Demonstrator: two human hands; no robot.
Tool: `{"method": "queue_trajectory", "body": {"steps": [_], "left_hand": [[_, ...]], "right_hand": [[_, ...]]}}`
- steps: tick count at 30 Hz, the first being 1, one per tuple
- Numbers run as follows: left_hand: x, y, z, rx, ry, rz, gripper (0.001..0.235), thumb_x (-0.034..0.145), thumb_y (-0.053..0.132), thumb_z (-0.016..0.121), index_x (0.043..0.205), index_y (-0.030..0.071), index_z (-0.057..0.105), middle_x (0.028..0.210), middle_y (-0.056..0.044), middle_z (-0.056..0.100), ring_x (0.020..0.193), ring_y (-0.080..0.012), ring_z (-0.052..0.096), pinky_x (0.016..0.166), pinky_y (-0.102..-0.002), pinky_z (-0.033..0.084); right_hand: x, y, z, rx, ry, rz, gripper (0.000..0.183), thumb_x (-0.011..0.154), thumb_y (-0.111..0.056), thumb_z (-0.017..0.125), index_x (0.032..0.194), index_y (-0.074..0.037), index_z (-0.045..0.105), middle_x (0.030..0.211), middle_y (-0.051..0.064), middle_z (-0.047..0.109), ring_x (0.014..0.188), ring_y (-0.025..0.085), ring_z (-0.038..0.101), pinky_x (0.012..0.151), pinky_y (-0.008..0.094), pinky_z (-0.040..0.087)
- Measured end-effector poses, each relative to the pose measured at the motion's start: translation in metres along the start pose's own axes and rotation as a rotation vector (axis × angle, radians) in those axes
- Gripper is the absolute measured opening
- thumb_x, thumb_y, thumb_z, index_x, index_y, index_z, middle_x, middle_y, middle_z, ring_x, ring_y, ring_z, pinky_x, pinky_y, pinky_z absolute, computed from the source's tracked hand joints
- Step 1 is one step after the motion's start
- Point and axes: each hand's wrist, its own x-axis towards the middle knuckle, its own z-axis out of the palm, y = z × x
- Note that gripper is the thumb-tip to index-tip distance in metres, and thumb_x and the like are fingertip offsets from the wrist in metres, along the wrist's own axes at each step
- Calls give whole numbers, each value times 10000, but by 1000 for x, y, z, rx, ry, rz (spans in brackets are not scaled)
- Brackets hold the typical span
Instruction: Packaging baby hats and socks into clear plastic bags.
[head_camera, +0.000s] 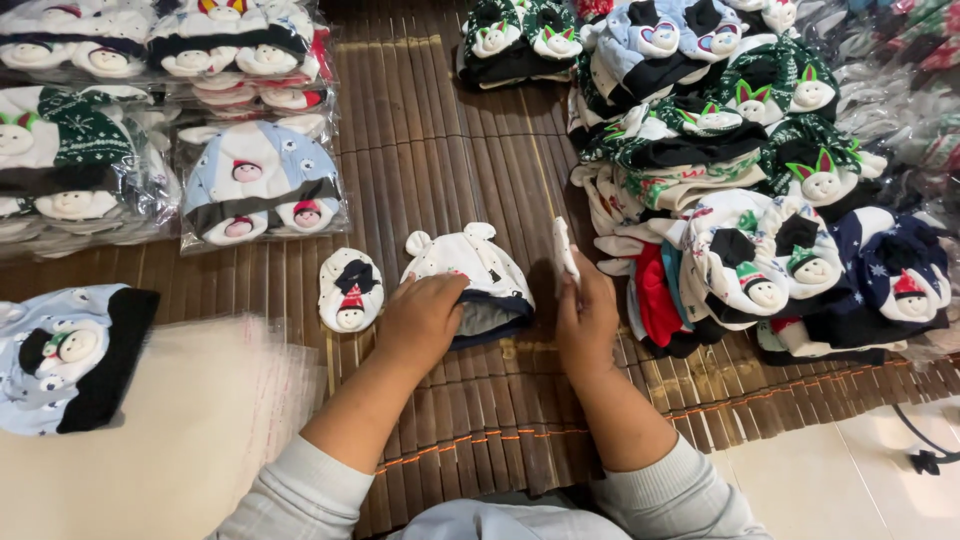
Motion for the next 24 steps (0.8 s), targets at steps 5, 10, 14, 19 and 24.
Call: {"method": "queue_trajectory", "body": {"steps": [5, 10, 14, 19, 24], "left_hand": [[10, 4, -10, -123, -216, -280, 442, 905, 278, 691, 1340, 249, 622, 1257, -5, 698, 1255, -223, 631, 1212, -506, 328], [14, 6, -23, -327, -143, -456, 316, 975, 280, 634, 1289, 308, 659, 1173, -17, 741, 1195, -262, 666, 1210, -504, 314], [13, 17, -32, -372, 14, -427, 346, 972, 256, 638, 1318, 258, 652, 1167, -98, 744, 1169, -328, 676, 1195, -512, 336], [4, 17, -13, 14, 293, 27, 480, 893, 204, 718, 1365, 222, 635, 1204, -72, 709, 1124, -259, 689, 1139, -545, 391], [-7, 11, 8, 188, 374, 210, 335, 957, 191, 648, 1290, 219, 669, 1137, -96, 704, 1064, -248, 709, 1098, -551, 444]], "right_hand": [[-24, -44, -4, -131, 26, -988, 348, 1008, -203, 569, 1292, -59, 708, 1336, 204, 680, 1202, 382, 680, 987, 425, 558], [-52, -48, 12, -287, -122, -1077, 449, 1073, -224, 344, 1390, -102, 638, 1404, 144, 643, 1226, 325, 649, 871, 366, 525], [-52, -47, 14, -340, -188, -1059, 369, 1044, -121, 449, 1358, -60, 634, 1355, 179, 655, 1184, 341, 640, 848, 375, 490], [-47, -45, 14, -442, -105, -1055, 299, 988, -87, 523, 1237, -35, 680, 1227, 202, 683, 1106, 369, 650, 842, 414, 494], [-40, -21, 18, -509, -114, -967, 221, 938, -85, 583, 1115, -57, 712, 1115, 180, 697, 1101, 377, 643, 909, 446, 479]]}}
